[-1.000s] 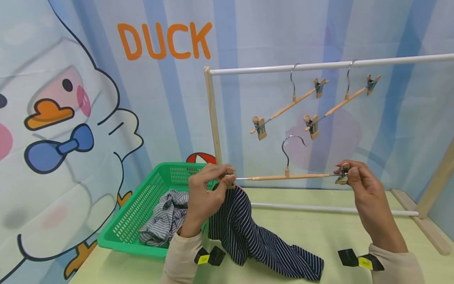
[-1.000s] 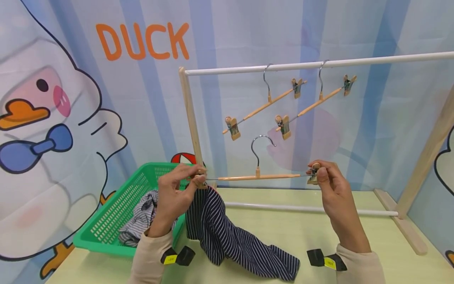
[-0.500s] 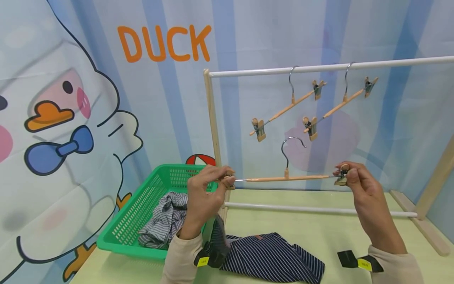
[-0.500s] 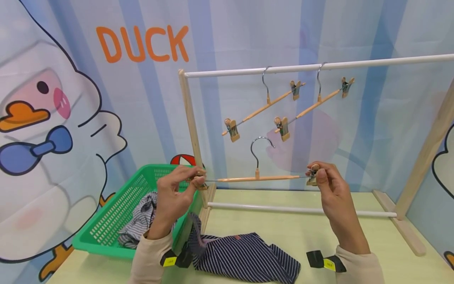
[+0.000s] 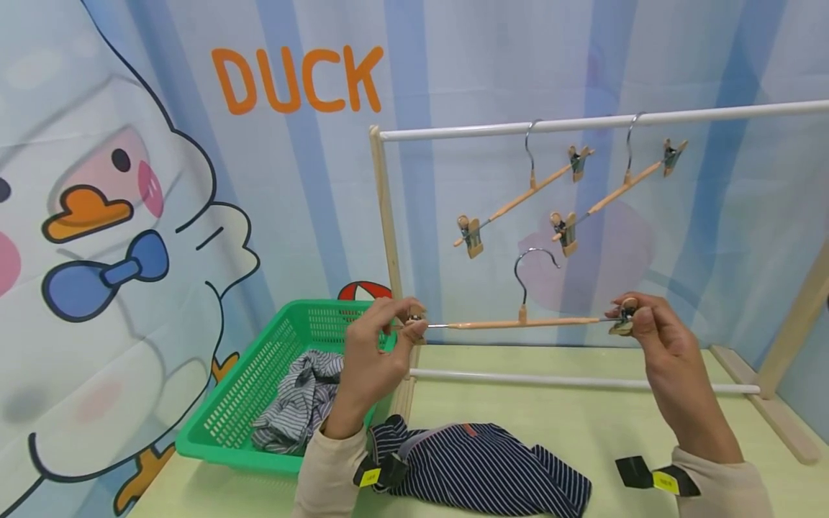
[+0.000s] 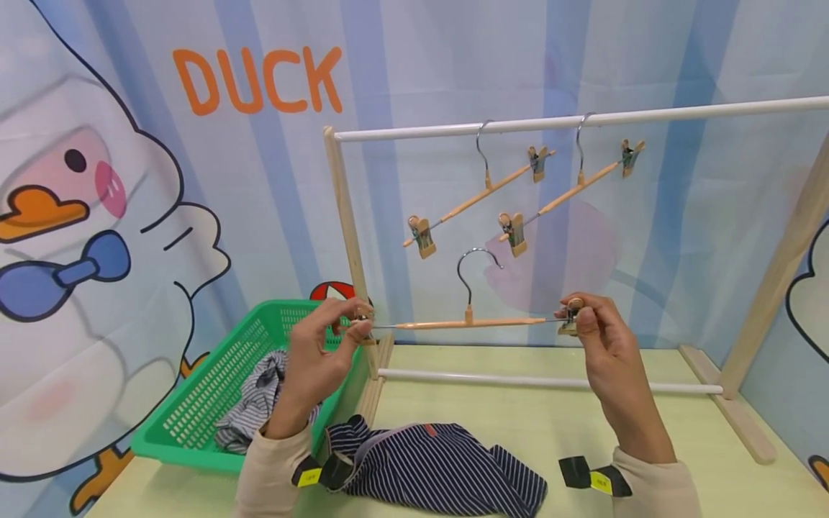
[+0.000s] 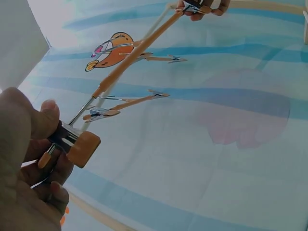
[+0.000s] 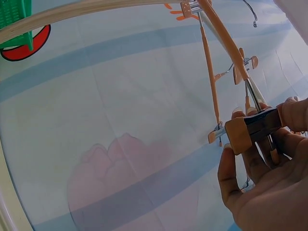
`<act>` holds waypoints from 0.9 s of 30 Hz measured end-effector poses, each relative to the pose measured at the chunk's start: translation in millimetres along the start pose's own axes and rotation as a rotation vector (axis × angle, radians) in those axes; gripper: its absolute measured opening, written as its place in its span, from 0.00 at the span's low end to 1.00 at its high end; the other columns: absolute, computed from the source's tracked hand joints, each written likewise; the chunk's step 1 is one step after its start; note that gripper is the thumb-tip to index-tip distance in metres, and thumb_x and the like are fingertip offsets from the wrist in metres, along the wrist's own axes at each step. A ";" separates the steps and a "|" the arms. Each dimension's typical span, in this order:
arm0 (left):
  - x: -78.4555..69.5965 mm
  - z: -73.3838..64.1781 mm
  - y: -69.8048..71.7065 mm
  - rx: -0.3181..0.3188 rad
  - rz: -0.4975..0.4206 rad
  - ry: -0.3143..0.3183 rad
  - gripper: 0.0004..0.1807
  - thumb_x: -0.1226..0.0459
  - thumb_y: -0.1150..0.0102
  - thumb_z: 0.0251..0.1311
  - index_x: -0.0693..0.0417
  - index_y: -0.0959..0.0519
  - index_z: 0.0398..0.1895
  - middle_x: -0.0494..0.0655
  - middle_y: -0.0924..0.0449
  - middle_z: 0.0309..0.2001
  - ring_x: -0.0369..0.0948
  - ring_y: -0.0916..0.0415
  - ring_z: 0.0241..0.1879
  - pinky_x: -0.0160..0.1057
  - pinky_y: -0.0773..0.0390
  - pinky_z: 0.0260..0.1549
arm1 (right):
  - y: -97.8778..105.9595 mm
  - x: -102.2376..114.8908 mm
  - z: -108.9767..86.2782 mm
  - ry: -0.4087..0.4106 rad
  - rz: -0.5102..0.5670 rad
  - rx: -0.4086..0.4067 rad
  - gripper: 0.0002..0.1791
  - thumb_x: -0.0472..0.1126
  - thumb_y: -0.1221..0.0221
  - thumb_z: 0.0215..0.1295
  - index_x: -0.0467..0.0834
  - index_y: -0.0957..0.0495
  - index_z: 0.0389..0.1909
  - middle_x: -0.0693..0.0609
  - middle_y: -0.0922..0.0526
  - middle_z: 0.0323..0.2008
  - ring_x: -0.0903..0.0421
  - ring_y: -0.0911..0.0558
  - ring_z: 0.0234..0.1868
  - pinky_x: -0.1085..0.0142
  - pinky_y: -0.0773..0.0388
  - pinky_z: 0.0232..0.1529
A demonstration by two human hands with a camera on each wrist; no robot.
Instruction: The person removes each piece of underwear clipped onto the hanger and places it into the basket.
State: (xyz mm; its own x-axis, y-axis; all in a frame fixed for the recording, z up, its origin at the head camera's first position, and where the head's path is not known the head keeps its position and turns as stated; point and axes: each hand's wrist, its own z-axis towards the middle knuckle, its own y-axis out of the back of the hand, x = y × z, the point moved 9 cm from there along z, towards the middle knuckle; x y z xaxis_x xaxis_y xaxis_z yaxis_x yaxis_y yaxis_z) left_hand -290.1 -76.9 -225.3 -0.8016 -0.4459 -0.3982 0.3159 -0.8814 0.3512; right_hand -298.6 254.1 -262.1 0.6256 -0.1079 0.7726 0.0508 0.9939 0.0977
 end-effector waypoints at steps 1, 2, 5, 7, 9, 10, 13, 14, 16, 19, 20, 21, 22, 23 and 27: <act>0.4 -0.2 -2.0 0.020 0.002 0.007 0.08 0.67 0.37 0.64 0.55 0.18 0.45 0.47 0.21 0.34 0.37 0.30 0.32 0.34 0.33 0.32 | -0.3 0.1 -0.4 0.000 0.002 0.001 0.16 0.42 0.60 0.81 0.45 0.29 0.59 0.63 0.26 0.54 0.70 0.26 0.55 0.77 0.35 0.53; 0.5 -0.5 -4.5 0.045 -0.008 0.014 0.08 0.68 0.39 0.66 0.56 0.20 0.47 0.48 0.23 0.34 0.37 0.31 0.32 0.34 0.33 0.32 | -0.7 0.1 -0.8 -0.001 0.003 0.003 0.16 0.41 0.61 0.81 0.45 0.29 0.60 0.63 0.26 0.54 0.70 0.26 0.55 0.77 0.35 0.53; 1.6 -1.9 -12.8 0.126 -0.059 0.041 0.09 0.68 0.46 0.71 0.59 0.27 0.51 0.49 0.24 0.36 0.39 0.31 0.31 0.33 0.32 0.32 | -1.6 -0.4 -2.1 -0.010 -0.004 0.008 0.17 0.41 0.61 0.81 0.46 0.29 0.61 0.62 0.27 0.56 0.70 0.27 0.56 0.77 0.36 0.53; 1.9 -2.8 -17.5 0.170 -0.095 0.053 0.09 0.68 0.50 0.73 0.60 0.31 0.52 0.51 0.24 0.39 0.40 0.30 0.31 0.33 0.30 0.32 | -1.8 -0.7 -2.7 -0.015 -0.013 0.010 0.18 0.42 0.61 0.81 0.46 0.30 0.62 0.62 0.28 0.56 0.71 0.28 0.57 0.78 0.36 0.53; 2.8 -3.8 -20.1 0.193 -0.114 0.066 0.09 0.68 0.54 0.75 0.61 0.33 0.53 0.53 0.24 0.41 0.40 0.31 0.32 0.33 0.29 0.32 | -1.6 -1.3 -3.1 -0.022 -0.019 0.010 0.18 0.42 0.61 0.81 0.46 0.30 0.63 0.62 0.28 0.56 0.70 0.28 0.57 0.78 0.37 0.53; 3.3 -4.1 -20.7 0.198 -0.118 0.070 0.09 0.68 0.54 0.75 0.62 0.34 0.54 0.53 0.24 0.42 0.40 0.31 0.32 0.33 0.29 0.31 | -1.5 -1.7 -3.2 -0.027 -0.022 0.010 0.18 0.42 0.61 0.81 0.45 0.30 0.64 0.62 0.28 0.56 0.70 0.28 0.57 0.78 0.37 0.53; 3.3 -4.2 -20.5 0.193 -0.114 0.075 0.09 0.68 0.56 0.75 0.61 0.34 0.54 0.54 0.24 0.45 0.38 0.32 0.32 0.34 0.28 0.31 | -0.9 -2.5 -3.4 -0.037 -0.037 0.005 0.19 0.42 0.61 0.81 0.44 0.31 0.65 0.62 0.27 0.55 0.69 0.28 0.56 0.78 0.37 0.53; 3.4 -4.0 -20.3 0.188 -0.110 0.076 0.09 0.68 0.56 0.75 0.62 0.34 0.54 0.54 0.24 0.45 0.37 0.32 0.32 0.34 0.28 0.32 | -0.8 -2.3 -3.3 -0.040 -0.041 0.002 0.20 0.42 0.61 0.81 0.44 0.31 0.65 0.62 0.27 0.55 0.69 0.28 0.56 0.78 0.37 0.53; 2.7 -3.3 -20.0 0.178 -0.108 0.075 0.09 0.68 0.56 0.75 0.62 0.34 0.54 0.55 0.23 0.45 0.38 0.31 0.32 0.34 0.28 0.31 | -0.6 -1.8 -3.2 -0.044 -0.052 -0.002 0.20 0.43 0.61 0.81 0.44 0.31 0.66 0.62 0.27 0.55 0.69 0.28 0.55 0.78 0.36 0.53; 1.9 -2.3 -19.1 0.158 -0.101 0.068 0.08 0.69 0.55 0.75 0.62 0.34 0.53 0.56 0.22 0.44 0.39 0.30 0.32 0.34 0.28 0.31 | -1.2 0.5 -2.5 -0.037 -0.042 -0.008 0.20 0.42 0.61 0.81 0.42 0.31 0.65 0.62 0.27 0.54 0.69 0.26 0.54 0.78 0.35 0.53; 1.7 -2.0 -18.6 0.151 -0.099 0.066 0.08 0.69 0.55 0.75 0.62 0.34 0.53 0.56 0.22 0.44 0.39 0.29 0.32 0.34 0.27 0.31 | -1.4 1.0 -2.3 -0.038 -0.042 -0.009 0.19 0.42 0.61 0.81 0.44 0.30 0.65 0.62 0.28 0.55 0.69 0.26 0.54 0.78 0.35 0.53; 1.2 -1.7 -17.8 0.143 -0.098 0.063 0.08 0.69 0.55 0.75 0.62 0.34 0.53 0.56 0.22 0.43 0.39 0.29 0.32 0.34 0.27 0.31 | -1.8 1.8 -2.0 -0.036 -0.039 -0.011 0.19 0.42 0.61 0.81 0.44 0.30 0.64 0.62 0.27 0.55 0.69 0.26 0.53 0.78 0.35 0.53; 0.8 -1.5 -16.8 0.134 -0.096 0.061 0.08 0.69 0.54 0.75 0.62 0.33 0.53 0.56 0.21 0.43 0.40 0.28 0.32 0.34 0.27 0.31 | -2.3 2.5 -1.6 -0.033 -0.031 -0.012 0.19 0.42 0.61 0.81 0.43 0.30 0.64 0.61 0.27 0.54 0.69 0.25 0.53 0.78 0.34 0.52; 0.7 -1.3 -15.7 0.125 -0.093 0.060 0.08 0.69 0.54 0.75 0.63 0.33 0.53 0.56 0.21 0.43 0.40 0.28 0.32 0.34 0.26 0.31 | -2.7 3.3 -1.2 -0.030 -0.031 -0.015 0.19 0.42 0.61 0.81 0.43 0.30 0.64 0.61 0.27 0.54 0.68 0.25 0.52 0.78 0.33 0.52; -0.4 -0.8 -11.1 0.095 -0.085 0.060 0.08 0.69 0.53 0.74 0.63 0.32 0.52 0.56 0.20 0.43 0.42 0.25 0.34 0.35 0.25 0.33 | -3.4 5.4 -0.2 -0.027 -0.084 -0.029 0.21 0.43 0.61 0.81 0.44 0.32 0.67 0.60 0.27 0.52 0.68 0.24 0.50 0.79 0.30 0.50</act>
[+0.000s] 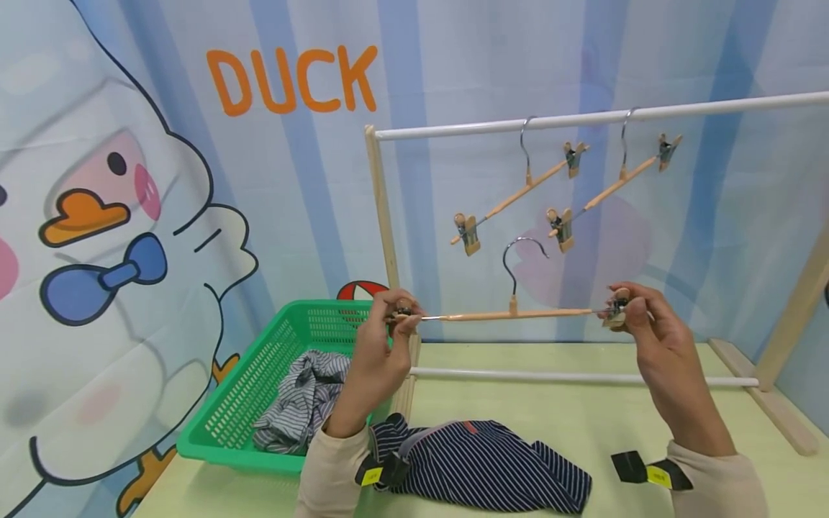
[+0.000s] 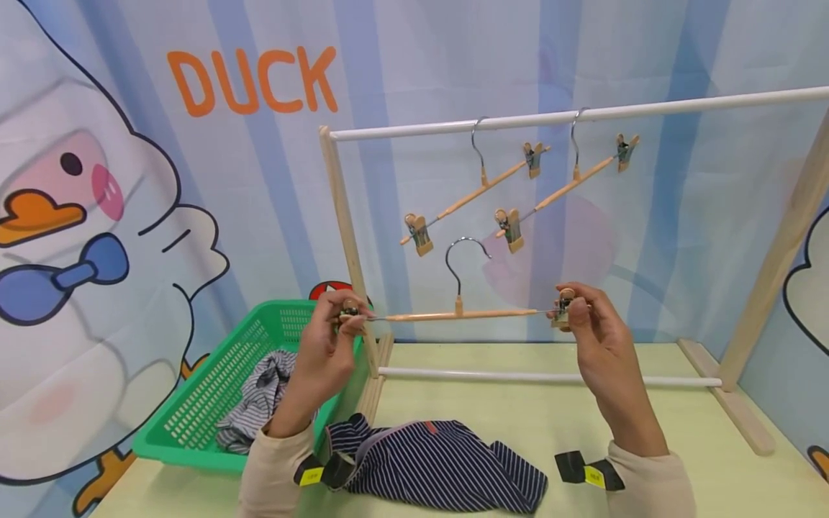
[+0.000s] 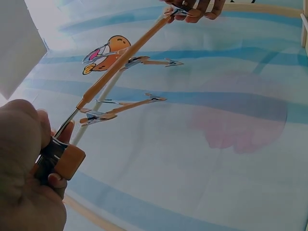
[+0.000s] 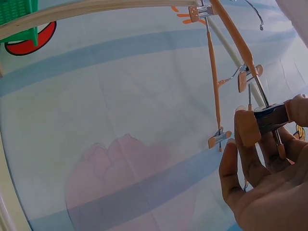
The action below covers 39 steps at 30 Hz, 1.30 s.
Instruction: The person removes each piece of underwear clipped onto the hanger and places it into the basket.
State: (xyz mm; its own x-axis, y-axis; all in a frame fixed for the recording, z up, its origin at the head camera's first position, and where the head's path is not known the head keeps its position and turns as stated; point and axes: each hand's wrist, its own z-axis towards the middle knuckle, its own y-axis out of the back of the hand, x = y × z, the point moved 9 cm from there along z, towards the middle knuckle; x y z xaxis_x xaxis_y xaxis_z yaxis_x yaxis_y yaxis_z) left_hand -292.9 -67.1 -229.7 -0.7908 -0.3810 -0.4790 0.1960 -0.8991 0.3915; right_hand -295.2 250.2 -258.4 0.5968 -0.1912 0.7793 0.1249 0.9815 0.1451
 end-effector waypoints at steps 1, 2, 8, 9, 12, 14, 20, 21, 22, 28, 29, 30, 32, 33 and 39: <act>-0.2 0.0 1.2 -0.006 0.005 0.001 0.08 0.69 0.53 0.74 0.63 0.32 0.52 0.56 0.19 0.43 0.42 0.24 0.34 0.35 0.24 0.33 | -0.2 0.3 0.4 0.001 -0.017 -0.003 0.21 0.43 0.61 0.81 0.44 0.33 0.68 0.60 0.27 0.52 0.69 0.24 0.50 0.80 0.30 0.50; -0.3 0.0 2.2 -0.010 0.007 0.002 0.09 0.69 0.52 0.74 0.63 0.32 0.52 0.56 0.19 0.43 0.42 0.23 0.35 0.35 0.23 0.33 | -0.1 0.6 0.7 0.002 -0.032 -0.007 0.21 0.43 0.61 0.81 0.44 0.33 0.68 0.60 0.27 0.53 0.69 0.23 0.50 0.80 0.29 0.49; 0.0 0.7 6.8 -0.024 0.001 0.009 0.10 0.68 0.52 0.74 0.64 0.32 0.53 0.56 0.19 0.44 0.45 0.20 0.39 0.39 0.19 0.38 | 2.0 1.7 2.3 0.013 -0.013 -0.037 0.23 0.43 0.60 0.81 0.47 0.39 0.72 0.63 0.29 0.58 0.69 0.25 0.51 0.81 0.27 0.47; 0.5 0.9 7.7 -0.027 -0.003 0.010 0.10 0.68 0.53 0.74 0.64 0.32 0.53 0.56 0.19 0.44 0.45 0.20 0.39 0.40 0.19 0.39 | 2.4 1.6 2.4 0.012 -0.009 -0.040 0.23 0.43 0.60 0.81 0.48 0.40 0.73 0.63 0.29 0.59 0.69 0.25 0.52 0.81 0.28 0.47; 1.5 1.6 12.1 -0.048 -0.010 0.012 0.10 0.68 0.53 0.74 0.63 0.32 0.53 0.55 0.20 0.45 0.45 0.21 0.40 0.40 0.19 0.40 | 4.0 1.1 2.6 0.006 -0.038 -0.046 0.23 0.43 0.60 0.81 0.49 0.41 0.73 0.64 0.29 0.57 0.70 0.24 0.53 0.82 0.28 0.47; 1.7 2.1 15.8 -0.069 -0.006 0.002 0.10 0.68 0.52 0.74 0.64 0.32 0.53 0.55 0.21 0.45 0.44 0.22 0.39 0.39 0.19 0.39 | 5.2 0.2 2.4 -0.002 -0.064 -0.052 0.23 0.44 0.61 0.81 0.50 0.41 0.73 0.64 0.28 0.56 0.70 0.24 0.53 0.82 0.28 0.48; 0.5 1.5 26.9 -0.125 0.035 -0.033 0.09 0.70 0.51 0.72 0.66 0.31 0.51 0.56 0.21 0.44 0.44 0.23 0.36 0.38 0.20 0.36 | 7.1 -1.3 2.1 -0.014 -0.082 -0.065 0.23 0.44 0.60 0.81 0.49 0.41 0.73 0.63 0.27 0.54 0.69 0.24 0.52 0.82 0.28 0.47; 0.6 1.8 28.2 -0.129 0.041 -0.033 0.09 0.71 0.51 0.72 0.65 0.31 0.51 0.56 0.21 0.44 0.44 0.23 0.36 0.38 0.21 0.35 | 7.3 -1.4 2.1 -0.013 -0.074 -0.065 0.23 0.44 0.60 0.81 0.49 0.41 0.73 0.63 0.27 0.54 0.69 0.24 0.52 0.82 0.28 0.47; 1.1 2.2 29.3 -0.132 0.045 -0.032 0.09 0.70 0.51 0.72 0.65 0.31 0.51 0.56 0.21 0.45 0.44 0.22 0.37 0.38 0.21 0.36 | 7.7 -1.5 2.1 -0.013 -0.067 -0.067 0.23 0.44 0.60 0.81 0.49 0.40 0.72 0.62 0.27 0.54 0.69 0.24 0.52 0.82 0.28 0.47; 4.2 3.0 37.0 -0.144 0.068 -0.003 0.11 0.68 0.51 0.73 0.64 0.32 0.53 0.56 0.23 0.46 0.43 0.26 0.35 0.38 0.24 0.36 | 8.8 -1.7 2.0 -0.002 -0.012 -0.078 0.21 0.42 0.57 0.80 0.49 0.36 0.69 0.60 0.25 0.48 0.68 0.22 0.48 0.81 0.27 0.45; 4.7 2.6 38.7 -0.150 0.078 0.001 0.11 0.68 0.52 0.73 0.64 0.32 0.53 0.56 0.23 0.46 0.42 0.27 0.34 0.37 0.25 0.35 | 8.6 -2.1 1.9 -0.003 0.011 -0.080 0.20 0.41 0.55 0.79 0.49 0.35 0.68 0.59 0.25 0.46 0.68 0.22 0.46 0.81 0.26 0.45; 5.4 2.1 40.5 -0.157 0.088 0.004 0.11 0.68 0.51 0.73 0.64 0.32 0.53 0.56 0.23 0.46 0.43 0.27 0.34 0.37 0.25 0.35 | 8.4 -2.6 1.8 -0.005 0.041 -0.081 0.19 0.40 0.54 0.78 0.49 0.34 0.67 0.58 0.25 0.44 0.67 0.21 0.44 0.80 0.26 0.44; 6.6 1.3 43.8 -0.172 0.104 0.001 0.11 0.68 0.51 0.73 0.65 0.31 0.53 0.56 0.23 0.45 0.43 0.27 0.34 0.35 0.26 0.34 | 8.0 -4.0 1.2 -0.018 0.092 -0.081 0.18 0.39 0.51 0.77 0.50 0.33 0.64 0.58 0.24 0.39 0.66 0.21 0.40 0.79 0.25 0.43; 6.8 0.9 45.6 -0.180 0.112 0.000 0.11 0.68 0.51 0.73 0.65 0.31 0.53 0.56 0.23 0.45 0.43 0.27 0.34 0.35 0.27 0.33 | 8.0 -4.9 0.9 -0.027 0.116 -0.081 0.18 0.38 0.50 0.76 0.50 0.32 0.63 0.58 0.24 0.37 0.65 0.21 0.38 0.79 0.25 0.42; 7.7 -1.1 53.9 -0.210 0.161 -0.010 0.11 0.69 0.50 0.72 0.66 0.31 0.53 0.56 0.22 0.43 0.39 0.29 0.31 0.32 0.33 0.30 | 6.7 -9.9 -1.6 -0.099 0.131 -0.081 0.16 0.40 0.47 0.75 0.51 0.33 0.60 0.59 0.23 0.27 0.61 0.23 0.30 0.74 0.29 0.37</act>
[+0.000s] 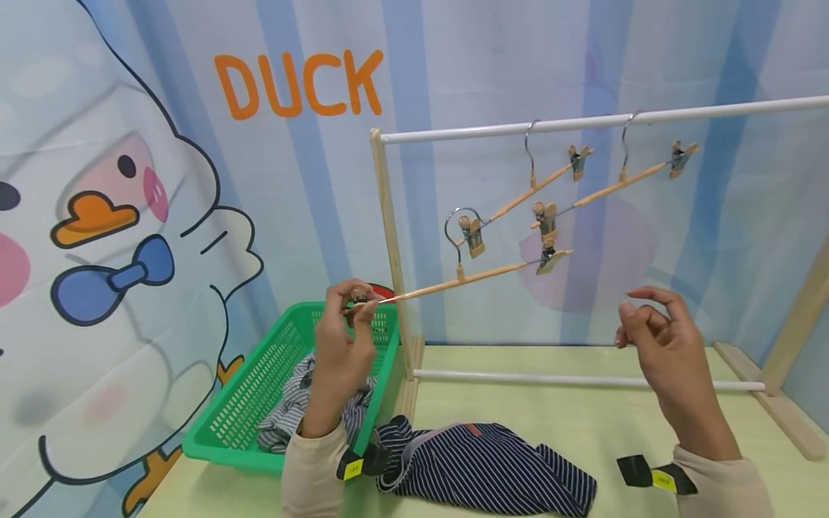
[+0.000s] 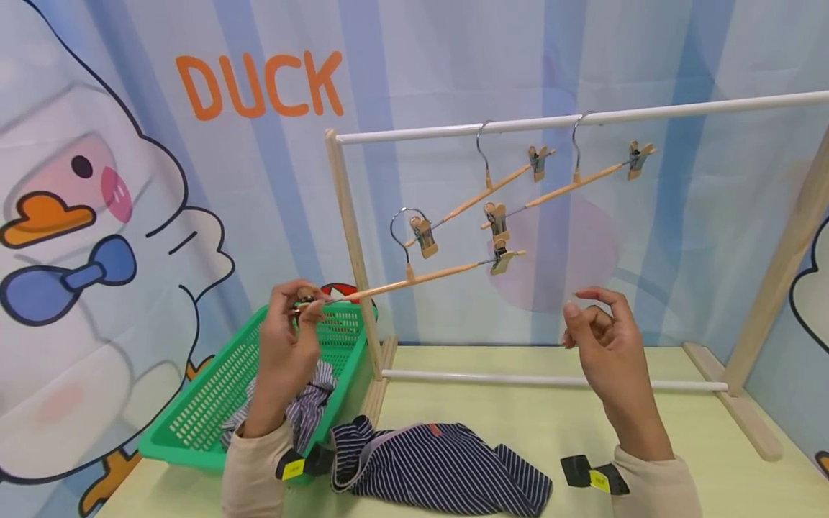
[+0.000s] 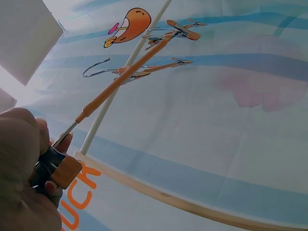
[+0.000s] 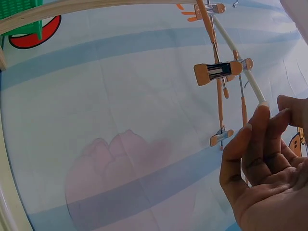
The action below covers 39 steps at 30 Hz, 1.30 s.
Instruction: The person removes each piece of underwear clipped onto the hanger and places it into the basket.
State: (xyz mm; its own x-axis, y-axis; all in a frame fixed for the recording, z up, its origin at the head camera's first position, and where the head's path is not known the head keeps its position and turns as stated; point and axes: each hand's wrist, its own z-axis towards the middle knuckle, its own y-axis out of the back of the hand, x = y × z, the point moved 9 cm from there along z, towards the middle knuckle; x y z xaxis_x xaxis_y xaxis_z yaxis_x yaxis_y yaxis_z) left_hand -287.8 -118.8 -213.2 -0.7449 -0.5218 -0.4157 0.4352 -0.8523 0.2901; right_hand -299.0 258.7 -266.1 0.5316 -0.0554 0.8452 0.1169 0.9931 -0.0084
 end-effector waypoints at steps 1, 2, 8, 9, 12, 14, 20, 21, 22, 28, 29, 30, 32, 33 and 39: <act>0.3 -0.1 1.0 -0.002 0.006 0.000 0.11 0.69 0.50 0.72 0.65 0.31 0.53 0.56 0.22 0.42 0.39 0.30 0.30 0.32 0.33 0.29 | -0.1 -0.8 -0.5 -0.011 -0.013 -0.001 0.16 0.40 0.47 0.75 0.51 0.33 0.60 0.59 0.23 0.26 0.61 0.24 0.29 0.72 0.31 0.34; 0.4 -0.2 1.8 -0.004 0.013 -0.002 0.11 0.69 0.50 0.72 0.65 0.31 0.53 0.55 0.22 0.42 0.38 0.31 0.29 0.32 0.33 0.29 | -0.4 -1.6 -1.1 -0.021 -0.022 0.001 0.16 0.41 0.46 0.75 0.51 0.33 0.60 0.59 0.24 0.25 0.60 0.25 0.28 0.70 0.33 0.32; 2.9 -1.7 5.0 -0.010 0.026 0.001 0.11 0.69 0.51 0.72 0.65 0.31 0.53 0.55 0.23 0.41 0.37 0.33 0.28 0.32 0.32 0.28 | -2.6 -5.0 -4.1 -0.053 -0.044 0.028 0.15 0.41 0.45 0.74 0.50 0.33 0.57 0.59 0.25 0.21 0.60 0.28 0.24 0.61 0.42 0.27; 3.1 -1.9 5.4 -0.011 0.027 0.004 0.11 0.69 0.51 0.72 0.65 0.31 0.53 0.55 0.23 0.41 0.38 0.33 0.29 0.33 0.31 0.29 | -3.2 -5.4 -4.6 -0.055 -0.045 0.032 0.14 0.41 0.45 0.74 0.50 0.33 0.56 0.59 0.26 0.21 0.60 0.29 0.24 0.62 0.42 0.27; 3.7 -2.1 6.9 -0.015 0.031 0.007 0.11 0.68 0.51 0.73 0.66 0.31 0.52 0.55 0.23 0.43 0.38 0.32 0.30 0.33 0.30 0.30 | -4.9 -6.3 -6.0 -0.057 -0.056 0.046 0.13 0.40 0.44 0.73 0.50 0.33 0.55 0.59 0.28 0.20 0.59 0.31 0.23 0.63 0.40 0.27; 4.1 -2.1 8.1 -0.020 0.035 0.007 0.11 0.68 0.51 0.73 0.67 0.31 0.52 0.55 0.23 0.43 0.38 0.32 0.30 0.33 0.29 0.30 | -6.1 -6.7 -6.7 -0.056 -0.068 0.054 0.13 0.39 0.44 0.73 0.50 0.33 0.54 0.59 0.30 0.20 0.58 0.33 0.23 0.63 0.39 0.27; 4.1 -1.9 13.9 -0.026 0.069 -0.007 0.11 0.69 0.51 0.73 0.68 0.31 0.52 0.56 0.23 0.42 0.37 0.34 0.27 0.32 0.32 0.27 | -8.8 -8.0 -7.7 -0.073 -0.141 0.071 0.13 0.40 0.44 0.73 0.51 0.34 0.53 0.58 0.31 0.18 0.56 0.37 0.20 0.60 0.40 0.26; 4.3 -1.8 15.3 -0.026 0.076 -0.006 0.11 0.69 0.50 0.73 0.68 0.31 0.53 0.56 0.23 0.42 0.37 0.34 0.26 0.32 0.33 0.27 | -9.2 -7.8 -7.7 -0.077 -0.159 0.074 0.13 0.40 0.44 0.73 0.51 0.35 0.52 0.59 0.32 0.18 0.55 0.37 0.19 0.60 0.40 0.26; 4.5 -1.6 16.8 -0.027 0.082 -0.005 0.11 0.69 0.50 0.73 0.68 0.31 0.53 0.56 0.23 0.41 0.37 0.34 0.26 0.33 0.33 0.26 | -9.5 -7.7 -7.7 -0.081 -0.181 0.076 0.12 0.41 0.44 0.73 0.52 0.35 0.52 0.59 0.32 0.18 0.55 0.38 0.19 0.60 0.40 0.26; 7.5 -2.1 24.4 -0.043 0.131 0.007 0.12 0.68 0.49 0.72 0.67 0.30 0.53 0.58 0.22 0.43 0.37 0.35 0.27 0.34 0.33 0.27 | -12.5 -8.2 -7.7 -0.090 -0.231 0.097 0.11 0.42 0.43 0.73 0.53 0.35 0.49 0.59 0.33 0.18 0.54 0.40 0.18 0.58 0.40 0.25; 8.2 -2.3 24.9 -0.045 0.135 0.009 0.12 0.68 0.49 0.72 0.67 0.30 0.53 0.58 0.22 0.44 0.38 0.34 0.28 0.35 0.32 0.27 | -13.1 -8.3 -7.8 -0.089 -0.230 0.102 0.11 0.42 0.43 0.73 0.53 0.35 0.48 0.59 0.33 0.18 0.54 0.40 0.18 0.58 0.41 0.24; 8.7 -2.4 25.3 -0.048 0.138 0.011 0.12 0.68 0.49 0.72 0.67 0.30 0.53 0.58 0.22 0.45 0.38 0.34 0.29 0.35 0.32 0.28 | -13.6 -8.4 -7.9 -0.088 -0.227 0.108 0.11 0.42 0.43 0.73 0.53 0.35 0.48 0.60 0.33 0.18 0.54 0.40 0.18 0.58 0.41 0.24; 8.8 -2.1 25.5 -0.056 0.136 0.009 0.12 0.68 0.49 0.72 0.68 0.30 0.53 0.59 0.22 0.45 0.39 0.31 0.30 0.36 0.31 0.28 | -13.9 -8.4 -8.0 -0.086 -0.231 0.110 0.11 0.42 0.43 0.73 0.53 0.35 0.48 0.60 0.33 0.18 0.54 0.40 0.17 0.59 0.41 0.24; 8.7 -1.9 25.4 -0.061 0.134 0.009 0.12 0.68 0.49 0.72 0.68 0.30 0.53 0.59 0.22 0.45 0.41 0.30 0.31 0.36 0.30 0.29 | -14.0 -8.2 -7.8 -0.084 -0.235 0.109 0.11 0.42 0.43 0.73 0.53 0.35 0.48 0.60 0.34 0.18 0.54 0.41 0.17 0.59 0.41 0.25; 10.4 0.8 23.7 -0.098 0.116 0.067 0.14 0.64 0.49 0.73 0.67 0.30 0.53 0.60 0.22 0.46 0.45 0.25 0.35 0.39 0.27 0.33 | -22.4 -6.6 -3.5 -0.066 -0.228 0.117 0.10 0.41 0.43 0.73 0.53 0.35 0.47 0.59 0.38 0.16 0.54 0.42 0.17 0.59 0.41 0.25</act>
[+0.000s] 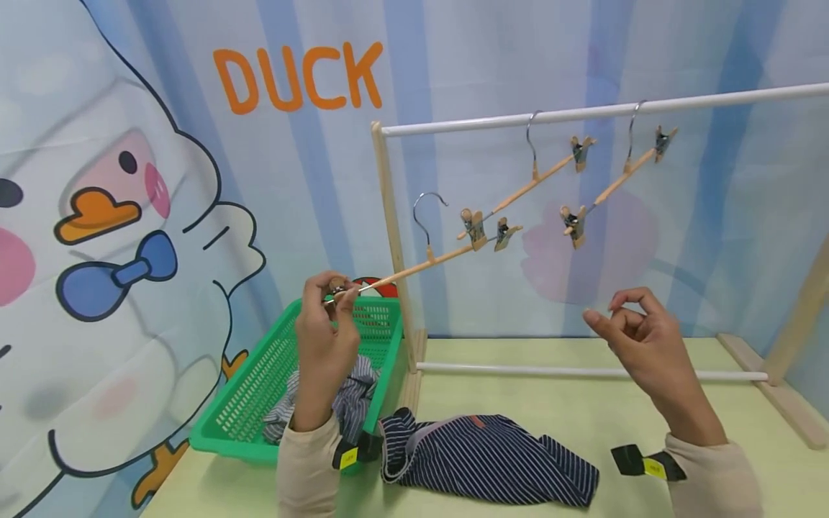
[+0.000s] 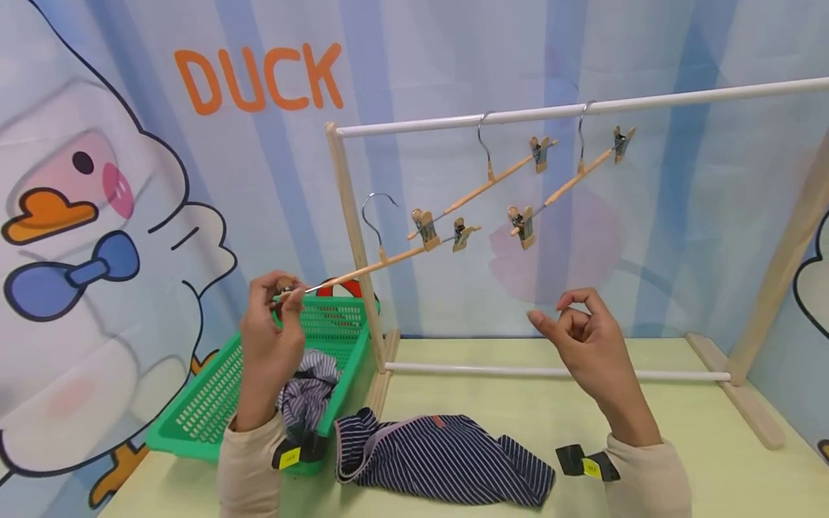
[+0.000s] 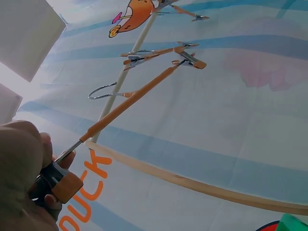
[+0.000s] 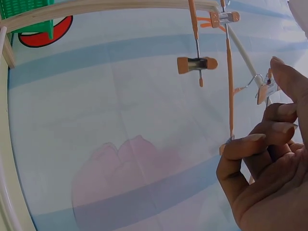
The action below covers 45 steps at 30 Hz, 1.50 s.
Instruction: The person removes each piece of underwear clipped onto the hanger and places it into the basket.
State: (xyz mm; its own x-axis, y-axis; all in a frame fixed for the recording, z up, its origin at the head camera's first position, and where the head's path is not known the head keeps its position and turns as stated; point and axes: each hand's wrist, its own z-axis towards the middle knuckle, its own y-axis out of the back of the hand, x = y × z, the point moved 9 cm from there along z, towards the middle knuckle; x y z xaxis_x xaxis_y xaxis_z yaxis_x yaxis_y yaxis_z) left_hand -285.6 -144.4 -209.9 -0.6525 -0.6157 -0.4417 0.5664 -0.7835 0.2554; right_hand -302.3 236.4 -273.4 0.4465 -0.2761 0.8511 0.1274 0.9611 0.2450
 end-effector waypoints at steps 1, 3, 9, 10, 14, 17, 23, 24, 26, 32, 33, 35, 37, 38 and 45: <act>0.6 -0.1 -0.7 -0.003 0.000 0.016 0.15 0.63 0.49 0.73 0.67 0.30 0.53 0.60 0.22 0.47 0.45 0.25 0.35 0.39 0.27 0.33 | -2.6 1.0 0.9 0.006 0.001 0.004 0.10 0.41 0.42 0.72 0.52 0.35 0.46 0.59 0.38 0.16 0.54 0.42 0.17 0.60 0.40 0.26; 1.4 -0.5 -2.0 -0.004 -0.011 0.041 0.15 0.62 0.49 0.73 0.66 0.30 0.53 0.60 0.23 0.48 0.45 0.26 0.37 0.41 0.26 0.35 | -8.1 2.5 2.2 0.014 -0.001 0.014 0.11 0.41 0.42 0.72 0.52 0.35 0.46 0.59 0.39 0.16 0.54 0.43 0.17 0.61 0.38 0.27; 2.9 -0.7 -4.2 -0.015 -0.034 0.075 0.15 0.62 0.50 0.73 0.67 0.31 0.53 0.61 0.25 0.48 0.50 0.25 0.43 0.49 0.22 0.41 | -19.2 5.0 3.5 0.031 -0.054 0.042 0.12 0.42 0.40 0.71 0.51 0.35 0.45 0.58 0.38 0.15 0.53 0.42 0.15 0.63 0.33 0.29; 2.8 0.0 -4.8 -0.016 -0.030 0.079 0.16 0.62 0.49 0.73 0.67 0.31 0.53 0.61 0.25 0.48 0.51 0.24 0.44 0.49 0.22 0.41 | -19.9 5.4 4.1 0.031 -0.058 0.045 0.12 0.42 0.40 0.70 0.51 0.35 0.45 0.58 0.38 0.15 0.53 0.41 0.15 0.63 0.33 0.30; 0.8 4.8 -9.8 -0.011 -0.023 0.076 0.16 0.61 0.48 0.72 0.67 0.30 0.53 0.61 0.24 0.48 0.52 0.22 0.46 0.48 0.21 0.40 | -20.1 7.5 6.9 0.024 -0.063 0.040 0.13 0.43 0.38 0.69 0.51 0.35 0.44 0.59 0.38 0.15 0.54 0.41 0.15 0.60 0.36 0.26; -2.7 9.8 -13.2 -0.006 -0.041 0.069 0.16 0.61 0.48 0.72 0.67 0.30 0.53 0.61 0.24 0.48 0.52 0.21 0.49 0.49 0.18 0.44 | -20.0 8.7 7.4 0.009 -0.061 0.041 0.13 0.44 0.38 0.69 0.51 0.34 0.44 0.59 0.38 0.15 0.54 0.42 0.15 0.59 0.37 0.25; -12.2 20.0 -15.2 -0.004 -0.068 0.052 0.17 0.60 0.47 0.72 0.67 0.29 0.53 0.60 0.23 0.48 0.51 0.21 0.49 0.47 0.17 0.45 | -21.4 9.7 5.5 -0.013 -0.064 0.037 0.15 0.44 0.37 0.68 0.52 0.35 0.42 0.60 0.41 0.15 0.55 0.43 0.15 0.58 0.39 0.22; -13.1 21.6 -15.1 -0.006 -0.066 0.049 0.17 0.60 0.47 0.72 0.67 0.29 0.53 0.60 0.23 0.48 0.50 0.20 0.47 0.45 0.18 0.43 | -22.6 9.5 5.0 -0.018 -0.063 0.038 0.15 0.45 0.36 0.67 0.51 0.35 0.42 0.60 0.41 0.14 0.55 0.43 0.15 0.58 0.39 0.22; -15.0 24.0 -14.6 -0.011 -0.057 0.042 0.17 0.61 0.47 0.72 0.67 0.29 0.53 0.60 0.23 0.47 0.49 0.20 0.44 0.43 0.21 0.37 | -26.0 8.4 3.7 -0.033 -0.060 0.047 0.16 0.45 0.36 0.67 0.51 0.36 0.41 0.60 0.42 0.14 0.55 0.44 0.15 0.58 0.39 0.21; -15.8 29.0 -20.0 -0.021 -0.047 0.063 0.17 0.61 0.45 0.71 0.67 0.28 0.52 0.60 0.22 0.47 0.48 0.20 0.43 0.38 0.26 0.33 | -35.3 3.6 -1.1 -0.074 -0.050 0.071 0.18 0.48 0.35 0.66 0.50 0.38 0.40 0.59 0.43 0.14 0.55 0.45 0.15 0.58 0.39 0.21; -15.7 29.6 -21.4 -0.024 -0.051 0.070 0.17 0.61 0.45 0.71 0.67 0.28 0.52 0.60 0.22 0.47 0.48 0.20 0.43 0.38 0.26 0.33 | -36.4 2.1 -1.7 -0.080 -0.049 0.074 0.19 0.48 0.35 0.66 0.51 0.38 0.40 0.59 0.43 0.14 0.56 0.45 0.15 0.58 0.39 0.21; -16.1 30.5 -23.9 -0.028 -0.056 0.079 0.16 0.61 0.45 0.71 0.67 0.28 0.52 0.61 0.22 0.47 0.49 0.21 0.43 0.38 0.27 0.33 | -38.8 -1.2 -2.6 -0.092 -0.048 0.083 0.19 0.49 0.35 0.66 0.51 0.38 0.40 0.59 0.43 0.14 0.56 0.44 0.15 0.58 0.39 0.21; -17.3 31.5 -25.1 -0.035 -0.055 0.073 0.16 0.61 0.45 0.71 0.67 0.28 0.51 0.61 0.22 0.46 0.50 0.21 0.42 0.38 0.28 0.32 | -41.3 -3.8 -3.1 -0.101 -0.047 0.091 0.20 0.49 0.34 0.65 0.50 0.38 0.40 0.59 0.43 0.14 0.57 0.44 0.15 0.58 0.39 0.21; -17.9 32.3 -25.3 -0.039 -0.053 0.070 0.16 0.61 0.46 0.71 0.67 0.28 0.50 0.61 0.22 0.46 0.50 0.21 0.42 0.39 0.28 0.32 | -42.3 -4.7 -3.1 -0.105 -0.048 0.094 0.20 0.49 0.34 0.65 0.50 0.38 0.39 0.59 0.43 0.14 0.57 0.44 0.15 0.58 0.38 0.22; -28.6 44.5 -28.0 -0.037 -0.045 0.045 0.16 0.60 0.46 0.72 0.67 0.27 0.51 0.60 0.22 0.44 0.48 0.26 0.32 0.37 0.29 0.29 | -42.2 -6.7 -0.1 -0.139 -0.085 0.099 0.23 0.53 0.33 0.63 0.49 0.38 0.40 0.59 0.44 0.15 0.58 0.43 0.16 0.59 0.39 0.23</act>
State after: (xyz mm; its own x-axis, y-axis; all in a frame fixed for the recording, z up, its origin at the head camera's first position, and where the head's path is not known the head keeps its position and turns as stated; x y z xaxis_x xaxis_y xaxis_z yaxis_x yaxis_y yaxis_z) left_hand -305.1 -108.6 -166.2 -0.6548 -0.5750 -0.4906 0.5557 -0.8062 0.2032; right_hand -310.5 197.7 -289.4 0.3101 -0.3601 0.8799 0.0690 0.9316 0.3570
